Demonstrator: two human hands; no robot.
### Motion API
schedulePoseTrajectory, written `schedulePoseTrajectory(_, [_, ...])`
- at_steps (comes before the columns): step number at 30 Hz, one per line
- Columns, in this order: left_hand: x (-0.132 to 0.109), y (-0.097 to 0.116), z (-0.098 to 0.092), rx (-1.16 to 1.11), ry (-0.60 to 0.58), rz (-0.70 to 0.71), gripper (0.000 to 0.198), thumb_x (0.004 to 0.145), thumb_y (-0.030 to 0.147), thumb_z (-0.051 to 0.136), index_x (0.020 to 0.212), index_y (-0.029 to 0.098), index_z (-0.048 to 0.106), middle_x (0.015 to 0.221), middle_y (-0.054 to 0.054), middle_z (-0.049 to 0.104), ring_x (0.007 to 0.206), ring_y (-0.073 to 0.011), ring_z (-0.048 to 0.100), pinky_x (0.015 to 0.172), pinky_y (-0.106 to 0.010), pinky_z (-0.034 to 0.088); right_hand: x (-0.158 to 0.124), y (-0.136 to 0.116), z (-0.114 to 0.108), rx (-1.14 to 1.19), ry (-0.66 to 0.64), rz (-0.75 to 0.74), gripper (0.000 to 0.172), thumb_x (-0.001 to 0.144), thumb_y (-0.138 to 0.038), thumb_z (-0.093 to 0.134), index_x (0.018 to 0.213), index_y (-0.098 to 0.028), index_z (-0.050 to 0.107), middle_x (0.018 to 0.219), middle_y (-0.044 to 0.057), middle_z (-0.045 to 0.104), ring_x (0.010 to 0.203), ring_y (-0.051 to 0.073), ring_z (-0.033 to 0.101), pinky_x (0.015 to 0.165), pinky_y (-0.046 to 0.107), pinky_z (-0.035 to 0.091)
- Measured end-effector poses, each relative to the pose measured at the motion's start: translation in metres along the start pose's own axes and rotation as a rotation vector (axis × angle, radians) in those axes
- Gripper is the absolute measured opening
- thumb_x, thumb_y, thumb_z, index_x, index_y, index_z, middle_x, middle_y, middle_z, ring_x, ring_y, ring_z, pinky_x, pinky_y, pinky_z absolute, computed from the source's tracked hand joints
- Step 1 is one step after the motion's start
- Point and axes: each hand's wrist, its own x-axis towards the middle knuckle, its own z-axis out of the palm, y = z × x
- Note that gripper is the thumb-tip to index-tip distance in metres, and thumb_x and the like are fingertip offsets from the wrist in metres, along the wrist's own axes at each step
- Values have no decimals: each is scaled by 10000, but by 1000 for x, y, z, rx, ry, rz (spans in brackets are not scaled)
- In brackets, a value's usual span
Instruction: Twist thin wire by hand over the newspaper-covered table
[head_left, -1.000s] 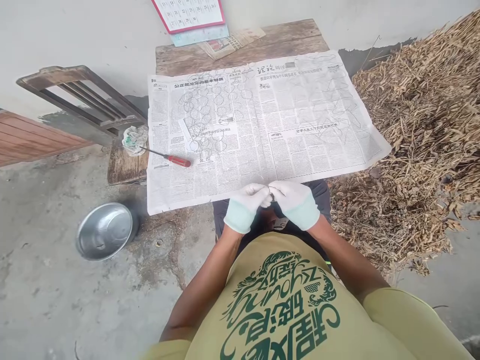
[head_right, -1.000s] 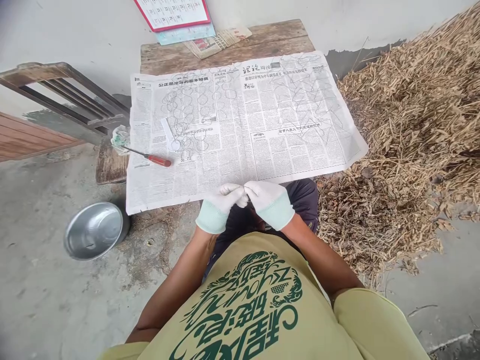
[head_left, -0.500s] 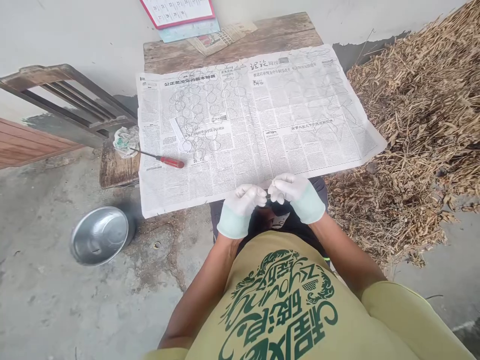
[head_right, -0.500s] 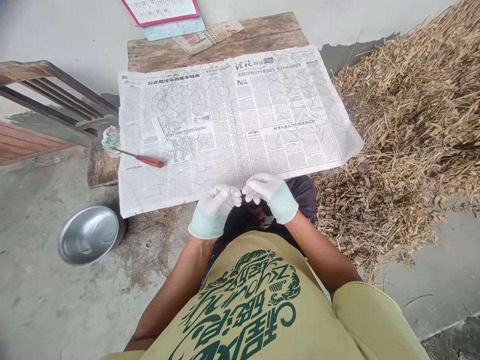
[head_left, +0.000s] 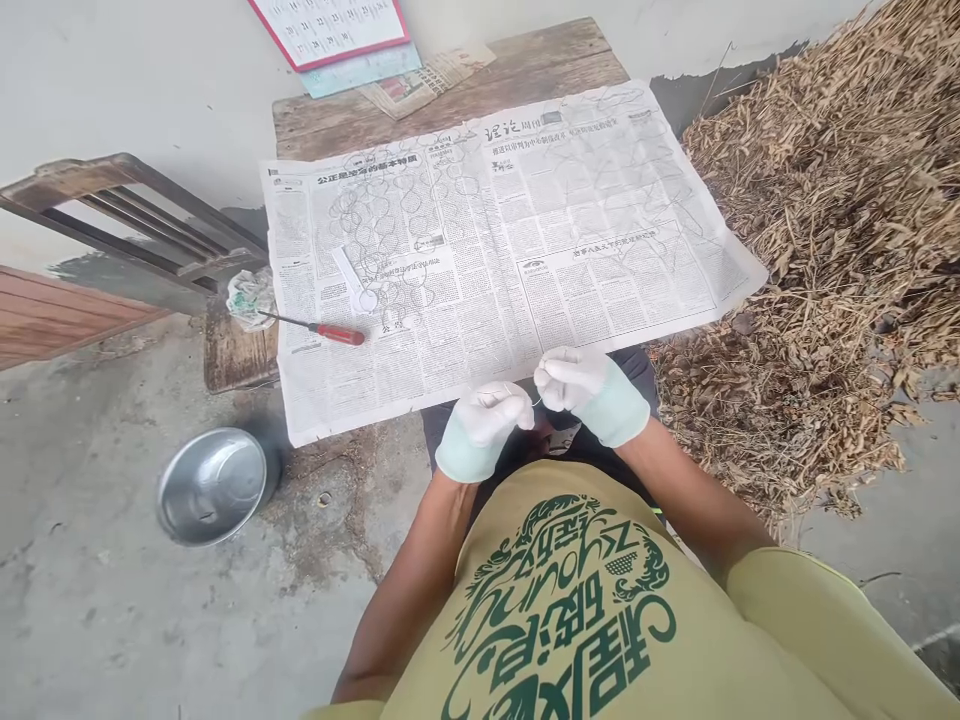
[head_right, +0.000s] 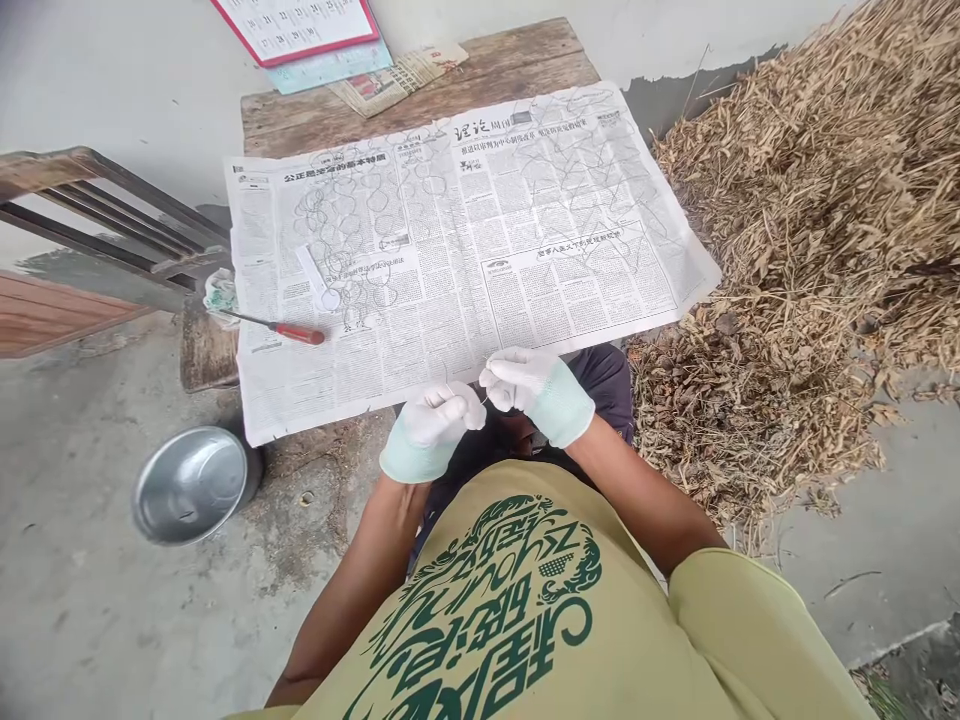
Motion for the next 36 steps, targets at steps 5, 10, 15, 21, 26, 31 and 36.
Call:
schedulePoseTrajectory(5, [4,-15,-9,-117,-110,-6,469,796,543,864,599,151,699,614,-59,674,579,-155,601,632,-313,503,4,8,-6,113,-141,62,285,796,-389,853,784,-171,669,627,-27,629,491,87,519,478,233,437])
schedulePoseTrajectory(10, [11,-22,-22,-209,-288,5,509,836,591,835,672,127,709,589,-61,686,531,-154,629,564,-286,506,-1,3,-8,170,-223,81,253,832,-249,840,1040,-152,732,768,-7,713,547,93,583,497,229,493])
schedulePoseTrajectory(15, [10,-26,-26,-269,-363,-17,500,874,598,801,719,137,687,570,-33,657,497,-149,618,523,-277,507,-3,-1,-14,100,-410,129,247,826,-315,866,960,-153,736,733,-11,739,511,122,641,461,245,511])
schedulePoseTrajectory(21, [3,-30,-14,-350,-407,-5,435,869,550,816,759,136,742,542,-33,654,447,-140,575,482,-266,481,1,5,-11,145,-465,108,308,807,-407,883,918,-197,686,708,-40,759,441,125,626,424,244,507])
schedulePoseTrajectory(26, [-5,-27,-8,-355,-398,29,404,870,521,828,758,137,770,554,-53,672,489,-169,610,524,-303,517,3,11,-9,114,-364,17,328,791,-421,882,892,-192,670,717,-30,771,371,99,568,387,228,479])
schedulePoseTrajectory(31, [-11,-25,-4,-321,-357,-37,412,847,517,853,764,122,774,569,-63,684,520,-194,647,574,-345,556,1,11,-11,-26,-229,-35,343,836,-460,840,889,-150,702,563,-26,682,372,93,550,375,196,439])
schedulePoseTrajectory(36, [-14,-23,2,-321,-243,-33,397,822,497,880,756,116,787,606,-67,707,530,-180,653,566,-329,575,-8,-2,-2,-34,-144,-87,386,971,-508,703,1123,-157,753,883,67,817,472,104,601,458,243,521])
